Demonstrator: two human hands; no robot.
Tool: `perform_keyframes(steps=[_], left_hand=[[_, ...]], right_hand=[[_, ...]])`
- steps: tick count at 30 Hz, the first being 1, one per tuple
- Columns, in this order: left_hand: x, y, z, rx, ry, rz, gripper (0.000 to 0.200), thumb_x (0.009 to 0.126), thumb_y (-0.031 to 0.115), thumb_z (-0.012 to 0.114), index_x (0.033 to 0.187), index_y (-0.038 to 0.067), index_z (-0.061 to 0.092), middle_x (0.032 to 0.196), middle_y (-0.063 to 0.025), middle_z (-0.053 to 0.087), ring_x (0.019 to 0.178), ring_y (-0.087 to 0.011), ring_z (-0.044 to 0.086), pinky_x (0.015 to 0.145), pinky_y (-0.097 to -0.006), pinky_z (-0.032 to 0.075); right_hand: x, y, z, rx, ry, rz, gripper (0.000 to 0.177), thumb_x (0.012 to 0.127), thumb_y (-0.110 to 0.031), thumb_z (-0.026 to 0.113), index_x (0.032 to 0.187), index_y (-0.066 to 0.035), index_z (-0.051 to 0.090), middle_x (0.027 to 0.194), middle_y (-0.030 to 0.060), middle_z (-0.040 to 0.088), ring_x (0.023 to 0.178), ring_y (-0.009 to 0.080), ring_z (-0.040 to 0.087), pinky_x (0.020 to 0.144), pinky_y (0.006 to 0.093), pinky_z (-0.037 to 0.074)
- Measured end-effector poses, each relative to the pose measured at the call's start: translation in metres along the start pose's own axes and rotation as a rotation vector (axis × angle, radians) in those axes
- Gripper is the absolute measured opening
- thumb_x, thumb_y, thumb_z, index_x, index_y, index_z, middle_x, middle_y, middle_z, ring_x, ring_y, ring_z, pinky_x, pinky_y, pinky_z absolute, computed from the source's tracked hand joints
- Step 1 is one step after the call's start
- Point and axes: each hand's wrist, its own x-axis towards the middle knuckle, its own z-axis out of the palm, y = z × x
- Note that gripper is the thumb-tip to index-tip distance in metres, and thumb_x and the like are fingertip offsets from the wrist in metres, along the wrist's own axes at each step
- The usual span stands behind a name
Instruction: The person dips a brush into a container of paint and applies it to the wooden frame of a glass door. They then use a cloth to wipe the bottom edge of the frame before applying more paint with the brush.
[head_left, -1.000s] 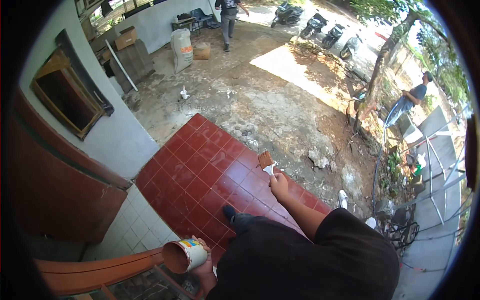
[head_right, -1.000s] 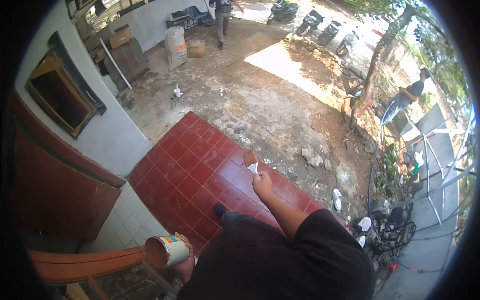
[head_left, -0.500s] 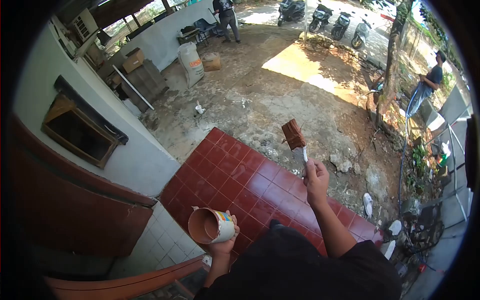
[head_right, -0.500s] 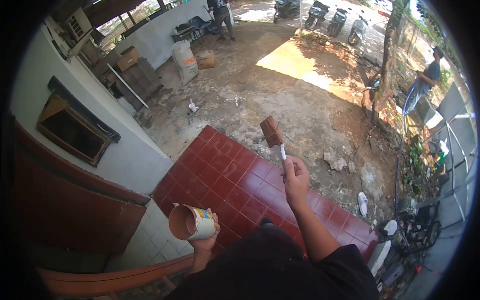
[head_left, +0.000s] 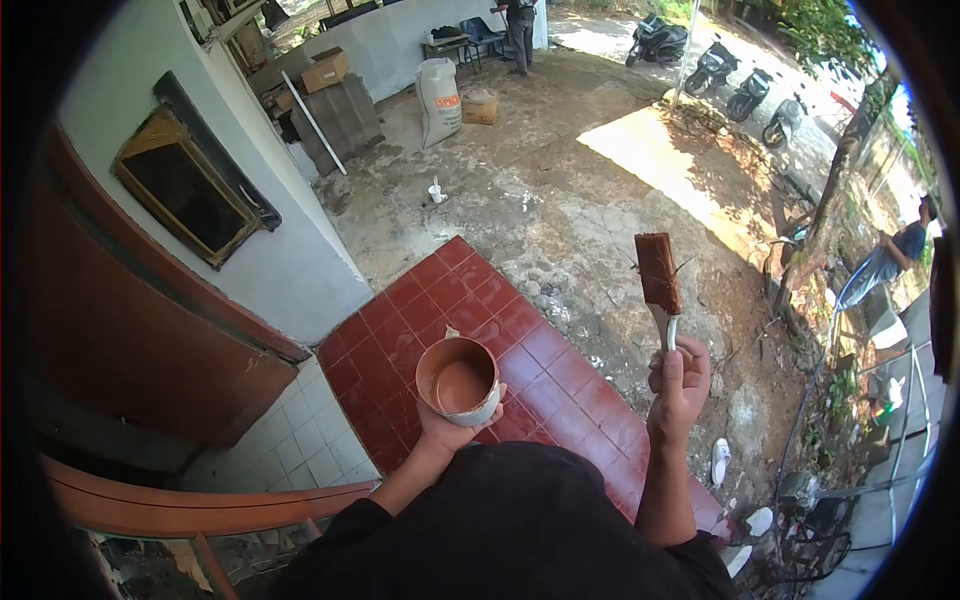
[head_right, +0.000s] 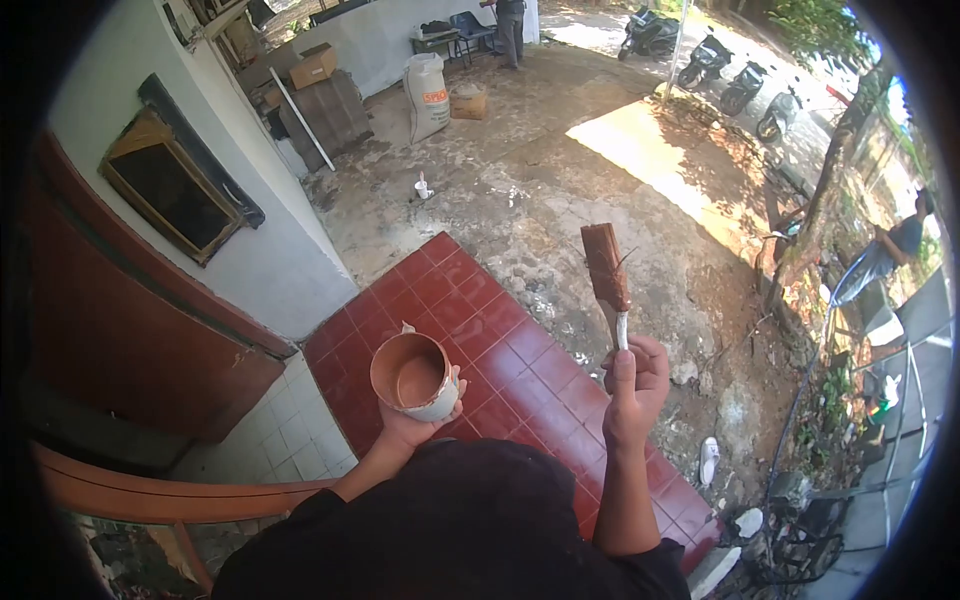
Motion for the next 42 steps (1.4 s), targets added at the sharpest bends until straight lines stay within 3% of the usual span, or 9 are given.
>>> perform_keyframes(steps=[7,12,13,16,24,28,33,39,42], left_hand=[[0.018,0.013,-0.004,0.017,-0.209,-0.125,0.072,0.091,0.065,0.044,0.141,0.014,0.049,0.141,-0.0192,0.050,0.131,-0.0446,0.045,0.099,-0.0576,0.043],[0.003,0.037,-0.009,0.067,-0.184,-0.146,0.071,0.092,0.064,0.041,0.143,0.015,0.047,0.142,-0.0182,0.050,0.131,-0.0465,0.045,0.097,-0.0601,0.044],[-0.001,0.042,-0.010,0.064,-0.176,-0.144,0.070,0.093,0.063,0.039,0.143,0.015,0.046,0.143,-0.0175,0.049,0.131,-0.0471,0.045,0.096,-0.0611,0.044],[-0.015,0.049,-0.014,0.074,-0.126,-0.129,0.069,0.093,0.063,0.038,0.143,0.015,0.047,0.143,-0.0154,0.050,0.128,-0.0465,0.048,0.093,-0.0627,0.046],[-0.063,0.061,-0.041,0.199,0.050,-0.063,0.063,0.091,0.054,0.042,0.137,0.014,0.053,0.138,-0.0135,0.055,0.124,-0.0397,0.054,0.095,-0.0621,0.046],[-0.078,0.066,-0.059,0.256,0.101,-0.088,0.061,0.089,0.051,0.047,0.134,0.010,0.056,0.136,-0.0139,0.057,0.126,-0.0351,0.054,0.105,-0.0585,0.043],[-0.094,0.059,-0.064,0.239,0.128,-0.180,0.060,0.089,0.052,0.049,0.133,0.012,0.057,0.136,-0.0126,0.058,0.124,-0.0337,0.055,0.102,-0.0555,0.045],[-0.107,0.052,-0.064,0.250,0.151,-0.200,0.059,0.089,0.051,0.049,0.133,0.011,0.057,0.135,-0.0136,0.058,0.125,-0.0343,0.055,0.103,-0.0567,0.045],[-0.110,0.051,-0.074,0.211,0.157,-0.216,0.059,0.089,0.050,0.049,0.132,0.011,0.057,0.134,-0.0136,0.058,0.124,-0.0341,0.055,0.103,-0.0567,0.045]], right_hand=[[-0.023,0.020,0.001,-0.056,-0.036,0.382,0.022,0.098,-0.013,0.057,0.118,-0.006,0.051,0.075,0.0020,0.059,0.057,0.0046,0.045,0.049,0.0218,0.033],[-0.044,0.003,0.023,-0.217,0.077,0.049,0.017,0.095,-0.010,0.060,0.110,-0.003,0.058,0.075,0.0000,0.060,0.059,0.0030,0.046,0.052,0.0210,0.033],[-0.048,-0.008,0.027,-0.226,0.094,0.055,0.017,0.093,-0.006,0.062,0.109,0.001,0.059,0.083,0.0047,0.066,0.075,0.0075,0.057,0.068,0.0234,0.042],[-0.052,-0.029,0.037,-0.331,0.016,-0.075,0.019,0.093,-0.006,0.063,0.110,0.002,0.060,0.090,0.0065,0.068,0.083,0.0118,0.062,0.075,0.0260,0.046],[-0.077,-0.103,0.100,-0.975,-0.540,-0.497,0.011,0.077,-0.006,0.074,0.084,-0.010,0.067,0.075,0.0065,0.068,0.067,0.0252,0.065,0.058,0.0347,0.051],[-0.110,-0.104,0.116,-0.992,-0.670,-0.420,0.011,0.076,-0.009,0.075,0.084,-0.012,0.067,0.073,0.0038,0.067,0.063,0.0223,0.063,0.056,0.0338,0.050],[-0.146,-0.092,0.111,-1.002,-0.579,-0.385,0.009,0.077,-0.009,0.074,0.083,-0.011,0.067,0.071,0.0051,0.066,0.060,0.0222,0.062,0.055,0.0329,0.049],[-0.186,-0.060,0.092,-0.435,-0.020,0.104,0.008,0.090,-0.007,0.067,0.093,0.000,0.063,0.065,0.0007,0.063,0.059,0.0034,0.053,0.052,0.0207,0.036],[-0.193,-0.060,0.093,-0.648,0.061,-0.041,0.007,0.090,-0.005,0.066,0.092,0.000,0.063,0.064,0.0009,0.062,0.057,0.0028,0.052,0.051,0.0202,0.034]])
